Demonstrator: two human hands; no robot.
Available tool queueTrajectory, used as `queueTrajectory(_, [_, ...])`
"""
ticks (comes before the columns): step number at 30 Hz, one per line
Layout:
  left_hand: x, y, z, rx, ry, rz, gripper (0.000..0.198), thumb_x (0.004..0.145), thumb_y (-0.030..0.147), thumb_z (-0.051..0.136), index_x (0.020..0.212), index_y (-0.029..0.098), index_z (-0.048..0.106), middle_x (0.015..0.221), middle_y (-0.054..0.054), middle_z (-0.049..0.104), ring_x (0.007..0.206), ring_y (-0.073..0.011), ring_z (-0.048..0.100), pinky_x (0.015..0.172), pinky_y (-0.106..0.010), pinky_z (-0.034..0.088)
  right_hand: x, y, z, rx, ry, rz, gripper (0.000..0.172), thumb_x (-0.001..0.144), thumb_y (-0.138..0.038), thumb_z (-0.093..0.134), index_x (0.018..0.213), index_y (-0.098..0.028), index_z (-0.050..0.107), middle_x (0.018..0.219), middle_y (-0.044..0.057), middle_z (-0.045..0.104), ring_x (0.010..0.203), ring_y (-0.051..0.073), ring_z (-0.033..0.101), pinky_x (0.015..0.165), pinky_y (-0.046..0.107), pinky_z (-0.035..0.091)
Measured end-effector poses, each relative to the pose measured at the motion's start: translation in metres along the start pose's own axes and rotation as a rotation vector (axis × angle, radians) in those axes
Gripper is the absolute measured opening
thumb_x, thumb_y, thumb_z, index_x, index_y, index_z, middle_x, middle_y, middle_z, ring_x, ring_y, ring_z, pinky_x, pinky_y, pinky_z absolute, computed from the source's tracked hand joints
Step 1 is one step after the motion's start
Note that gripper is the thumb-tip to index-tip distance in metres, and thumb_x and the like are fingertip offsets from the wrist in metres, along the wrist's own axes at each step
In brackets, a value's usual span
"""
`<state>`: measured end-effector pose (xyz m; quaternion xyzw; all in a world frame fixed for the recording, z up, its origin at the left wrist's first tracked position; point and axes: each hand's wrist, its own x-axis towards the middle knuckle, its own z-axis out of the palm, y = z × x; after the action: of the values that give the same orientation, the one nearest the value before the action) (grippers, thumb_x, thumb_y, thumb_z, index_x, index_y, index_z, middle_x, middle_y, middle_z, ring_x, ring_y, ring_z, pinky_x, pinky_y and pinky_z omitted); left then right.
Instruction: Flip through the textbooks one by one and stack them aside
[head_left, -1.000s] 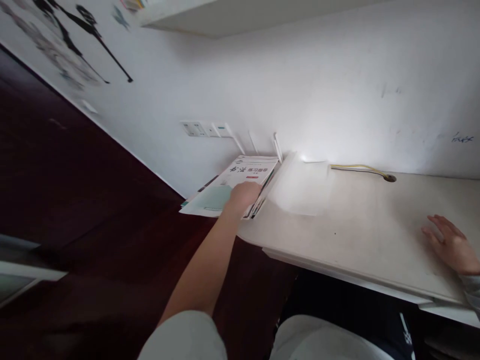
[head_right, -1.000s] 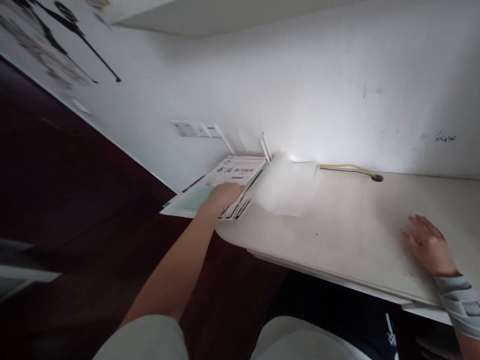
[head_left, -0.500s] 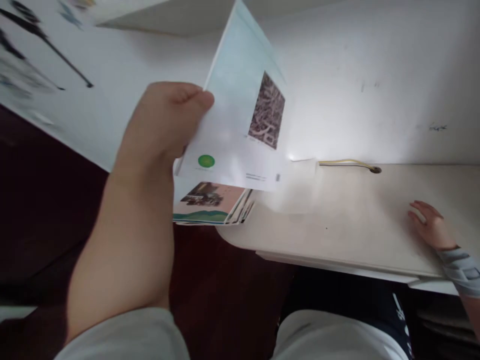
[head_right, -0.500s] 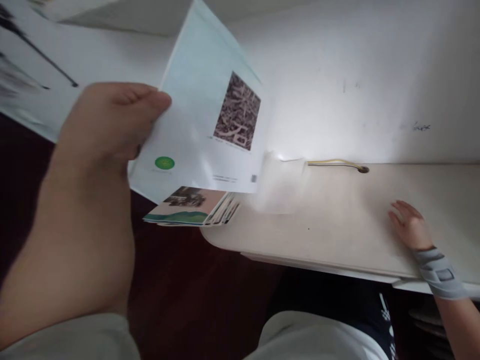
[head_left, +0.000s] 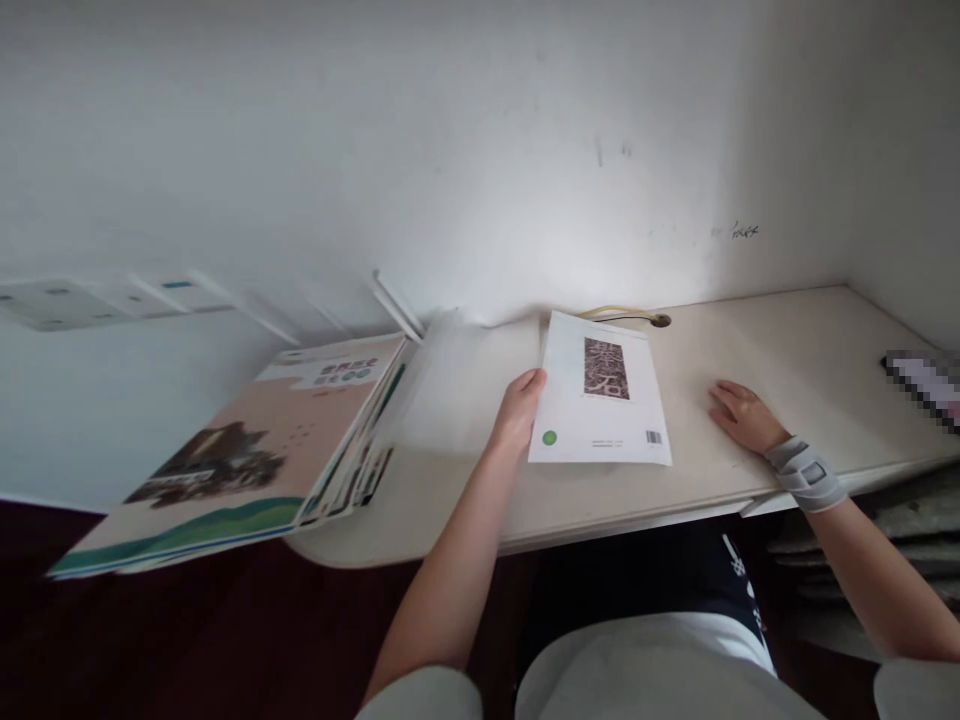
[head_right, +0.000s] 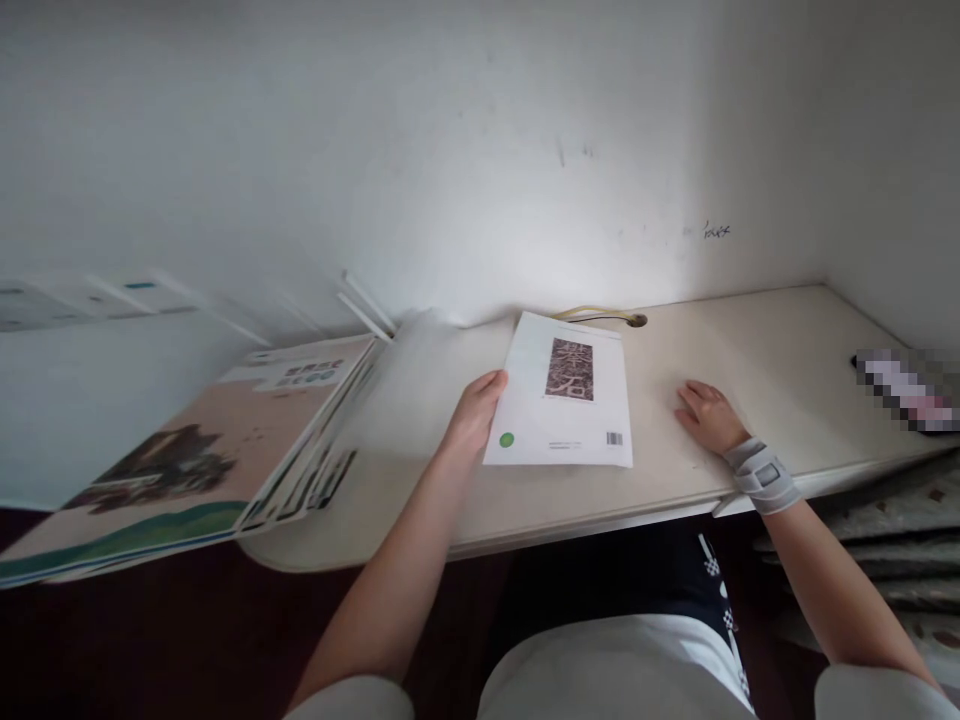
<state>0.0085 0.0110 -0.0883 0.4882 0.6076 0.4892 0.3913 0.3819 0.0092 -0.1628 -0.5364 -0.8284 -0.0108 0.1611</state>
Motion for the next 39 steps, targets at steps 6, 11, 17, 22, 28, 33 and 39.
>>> queueTrajectory(6, [0.007,-0.029,-0.029,0.261,0.062,-0.052,0.04,0.078,0.054,0.041,0.074,0.016,0.054,0.065,-0.002,0.059,0.064,-0.0178,0.058,0.058,-0.028,0.046,-0.003,-0.007,-0.002,-0.075,-0.028,-0.014,0.048,0.093,-0.038,0.029,0.127,-0.012,0.052,0.131,0.017,0.05,0.121,0.027,0.047,0.102,0.044,0.038])
queueTrajectory(11, [-0.007,-0.02,-0.03,0.593,0.089,0.026,0.039,0.082,0.037,0.046,0.109,0.012,0.059,0.107,-0.015,0.065,0.104,-0.0273,0.058,0.09,-0.038,0.043,-0.004,-0.008,-0.002,-0.044,-0.02,-0.009,0.048,0.093,-0.038,0.031,0.127,-0.011,0.053,0.132,0.019,0.05,0.121,0.028,0.047,0.102,0.045,0.037])
queueTrajectory(17, [-0.051,-0.01,-0.02,1.38,-0.017,0.167,0.065,0.088,0.048,0.041,0.133,0.001,0.043,0.147,-0.026,0.027,0.138,-0.0379,0.022,0.107,-0.053,0.026,-0.006,-0.005,0.001,-0.006,0.023,-0.011,0.05,0.091,-0.045,0.035,0.124,-0.013,0.055,0.13,0.017,0.051,0.12,0.027,0.048,0.102,0.045,0.038])
queueTrajectory(22, [-0.066,-0.019,-0.017,1.457,-0.054,0.087,0.071,0.089,0.052,0.038,0.131,-0.004,0.044,0.145,-0.028,0.029,0.138,-0.0402,0.02,0.106,-0.059,0.025,-0.007,-0.002,0.001,0.008,0.035,-0.027,0.05,0.091,-0.045,0.035,0.123,-0.013,0.056,0.129,0.018,0.052,0.12,0.028,0.048,0.101,0.047,0.039])
queueTrajectory(28, [-0.068,-0.022,-0.013,1.408,-0.042,0.12,0.06,0.09,0.047,0.039,0.128,0.001,0.05,0.147,-0.024,0.03,0.138,-0.0402,0.021,0.106,-0.06,0.023,-0.006,-0.002,-0.002,0.002,0.034,-0.044,0.051,0.091,-0.045,0.033,0.122,-0.011,0.056,0.129,0.019,0.052,0.119,0.029,0.049,0.101,0.046,0.039])
queueTrajectory(33, [-0.068,-0.016,-0.012,1.256,0.035,0.146,0.048,0.088,0.034,0.047,0.126,0.004,0.052,0.142,-0.022,0.04,0.136,-0.0384,0.027,0.107,-0.061,0.021,-0.006,-0.002,-0.001,-0.005,0.046,-0.054,0.05,0.091,-0.044,0.034,0.121,-0.01,0.057,0.127,0.02,0.053,0.118,0.029,0.05,0.1,0.046,0.04])
queueTrajectory(39, [-0.09,0.006,-0.017,0.594,-0.028,0.232,0.044,0.09,0.028,0.043,0.133,0.017,0.044,0.131,-0.011,0.056,0.121,-0.0235,0.052,0.101,-0.04,0.042,-0.006,0.002,0.005,0.0,0.11,-0.093,0.048,0.091,-0.043,0.038,0.118,-0.01,0.058,0.124,0.021,0.055,0.115,0.029,0.053,0.098,0.047,0.042])
